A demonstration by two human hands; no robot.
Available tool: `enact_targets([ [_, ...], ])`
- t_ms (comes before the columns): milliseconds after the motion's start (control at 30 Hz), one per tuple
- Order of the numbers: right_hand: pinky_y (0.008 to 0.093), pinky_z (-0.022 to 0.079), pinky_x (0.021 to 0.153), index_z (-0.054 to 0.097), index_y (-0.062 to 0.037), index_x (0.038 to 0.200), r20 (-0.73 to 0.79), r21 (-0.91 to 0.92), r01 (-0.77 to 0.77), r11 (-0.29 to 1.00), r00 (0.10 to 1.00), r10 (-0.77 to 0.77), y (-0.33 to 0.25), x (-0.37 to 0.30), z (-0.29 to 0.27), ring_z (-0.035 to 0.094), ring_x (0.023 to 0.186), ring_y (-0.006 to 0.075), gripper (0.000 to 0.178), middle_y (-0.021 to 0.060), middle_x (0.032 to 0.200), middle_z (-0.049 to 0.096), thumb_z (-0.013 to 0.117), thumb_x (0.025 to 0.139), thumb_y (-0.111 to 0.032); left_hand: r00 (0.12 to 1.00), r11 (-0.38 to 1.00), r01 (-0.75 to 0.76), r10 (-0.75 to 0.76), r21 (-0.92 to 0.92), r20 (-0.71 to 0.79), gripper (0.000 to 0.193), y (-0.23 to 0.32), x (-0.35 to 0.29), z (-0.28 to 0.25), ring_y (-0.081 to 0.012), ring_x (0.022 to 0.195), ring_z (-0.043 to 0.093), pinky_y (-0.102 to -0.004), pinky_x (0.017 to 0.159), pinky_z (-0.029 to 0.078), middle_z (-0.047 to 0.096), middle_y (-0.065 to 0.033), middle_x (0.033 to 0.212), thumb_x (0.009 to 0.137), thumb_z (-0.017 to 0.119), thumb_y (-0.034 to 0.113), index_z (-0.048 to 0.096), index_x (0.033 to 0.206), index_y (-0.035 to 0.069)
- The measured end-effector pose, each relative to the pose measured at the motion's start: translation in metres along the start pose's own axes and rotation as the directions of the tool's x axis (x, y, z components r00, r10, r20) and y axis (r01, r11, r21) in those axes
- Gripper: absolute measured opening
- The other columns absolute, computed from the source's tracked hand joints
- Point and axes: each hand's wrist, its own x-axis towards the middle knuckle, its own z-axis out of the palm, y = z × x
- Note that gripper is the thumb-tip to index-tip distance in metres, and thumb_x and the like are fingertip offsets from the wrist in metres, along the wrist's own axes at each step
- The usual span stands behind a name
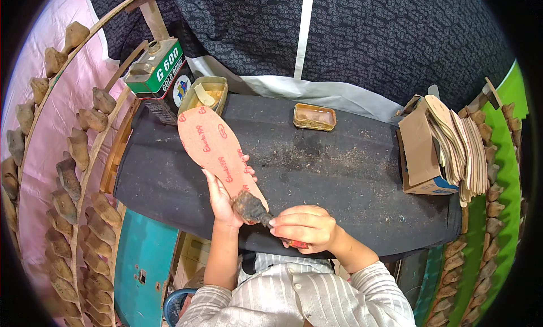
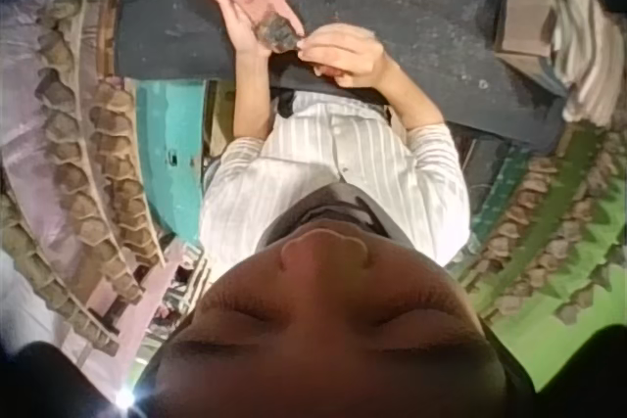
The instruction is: The person takes shoe soles from a box, applies adhesive onto them using a brush, and places the glued soles into a basket.
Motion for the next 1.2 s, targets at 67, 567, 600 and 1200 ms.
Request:
enact_targets([
  [67, 0.0328, 0.055, 0.066, 0.066, 0.0008, 0.087, 0.024, 0.002, 0.005, 1.000, 1.000, -0.005, -0.002, -0.004, -0.004, 0.065, 0.077, 0.0267, 0.023, 0.0127, 0.091, 0.065, 0.067, 0.064, -0.001, 1.000, 1.000, -0.015, 0.014, 0.005, 0.019, 0.069, 0.003, 0.001, -0.001, -0.0222, 0.086, 0.058, -0.0353, 0.075, 0.051, 0.055, -0.0156, 0.113, 0.093, 0.018, 0.059, 0.039, 0.129, 0.003],
  [567, 0.0333, 0.054, 0.065, 0.065, 0.0007, 0.091, 0.039, 0.040, 0.010, 0.999, 0.999, -0.012, -0.004, -0.010, -0.006, 0.065, 0.078, 0.0274, 0.022, 0.0126, 0.092, 0.065, 0.066, 0.069, -0.004, 0.997, 0.994, -0.074, 0.075, -0.084, 0.008, 0.066, 0.005, 0.006, -0.006, -0.0231, 0.087, 0.054, -0.0374, 0.075, 0.048, 0.052, -0.0135, 0.116, 0.094, 0.021, 0.058, 0.037, 0.131, 0.006],
  [600, 0.0333, 0.054, 0.065, 0.065, 0.0007, 0.091, 0.039, 0.041, 0.010, 0.999, 0.999, -0.012, -0.004, -0.010, -0.007, 0.065, 0.078, 0.0274, 0.022, 0.0126, 0.092, 0.065, 0.066, 0.069, -0.004, 0.997, 0.994, -0.074, 0.075, -0.083, 0.007, 0.066, 0.007, 0.006, -0.008, -0.0231, 0.087, 0.054, -0.0374, 0.075, 0.048, 0.052, -0.0135, 0.116, 0.094, 0.021, 0.058, 0.037, 0.131, 0.006],
  [1200, 0.0330, 0.055, 0.063, 0.064, 0.0032, 0.085, 0.054, -0.060, 0.051, 0.997, 0.997, -0.048, 0.009, -0.012, -0.021, 0.065, 0.075, 0.0271, 0.027, 0.0136, 0.087, 0.065, 0.065, 0.059, -0.003, 0.993, 0.980, -0.109, 0.116, -0.164, 0.034, 0.064, 0.010, 0.006, -0.015, -0.0229, 0.089, 0.053, -0.0361, 0.076, 0.047, 0.051, -0.0126, 0.118, 0.094, 0.022, 0.057, 0.037, 0.133, 0.008],
])
